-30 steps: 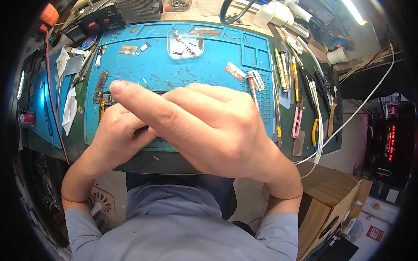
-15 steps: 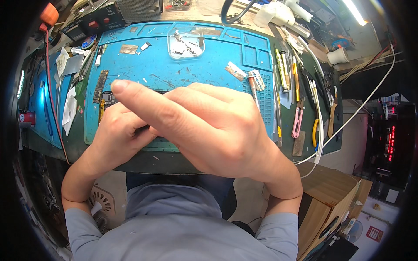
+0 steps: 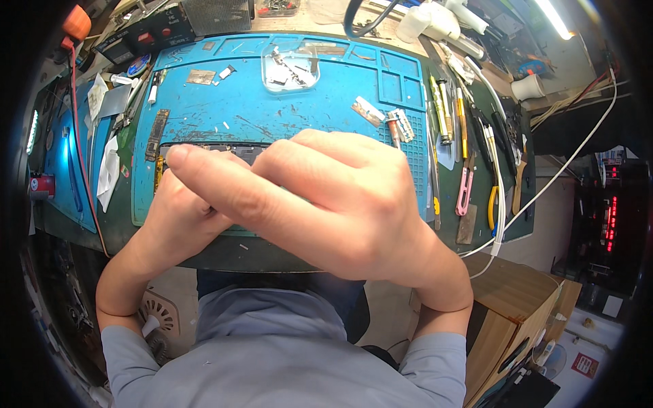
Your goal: The person uses a screwdriver to remove screws from a smartphone's internal components and places them in a small container. They then use a metal pick to lift and disconnect a ribbon cable from the motherboard. The person continues to remove additional screws and components from the device.
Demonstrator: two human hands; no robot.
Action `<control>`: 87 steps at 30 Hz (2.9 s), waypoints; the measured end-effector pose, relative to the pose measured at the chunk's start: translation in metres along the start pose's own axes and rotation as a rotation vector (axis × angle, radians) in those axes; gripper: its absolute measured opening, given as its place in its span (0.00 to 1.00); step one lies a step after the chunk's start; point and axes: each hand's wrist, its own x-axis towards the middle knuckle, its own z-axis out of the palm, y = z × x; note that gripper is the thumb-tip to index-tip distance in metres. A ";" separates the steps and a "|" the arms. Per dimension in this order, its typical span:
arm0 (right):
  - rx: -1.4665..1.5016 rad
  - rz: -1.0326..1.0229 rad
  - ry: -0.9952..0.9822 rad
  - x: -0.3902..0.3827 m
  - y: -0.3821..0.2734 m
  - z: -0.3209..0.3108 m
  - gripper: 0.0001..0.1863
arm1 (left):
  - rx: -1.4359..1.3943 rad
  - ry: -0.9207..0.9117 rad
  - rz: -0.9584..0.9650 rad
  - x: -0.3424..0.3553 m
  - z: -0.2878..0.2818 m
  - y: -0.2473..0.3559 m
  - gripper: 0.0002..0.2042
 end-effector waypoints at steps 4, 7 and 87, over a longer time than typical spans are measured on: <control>0.114 0.019 0.055 0.002 0.003 0.006 0.26 | 0.029 -0.009 0.008 0.001 -0.002 0.003 0.06; 0.050 0.035 -0.009 0.002 -0.002 0.000 0.25 | 0.026 -0.008 0.006 -0.001 -0.002 0.001 0.06; 0.193 0.515 0.239 -0.011 -0.005 -0.027 0.31 | -0.156 0.014 -0.024 -0.005 -0.006 0.006 0.10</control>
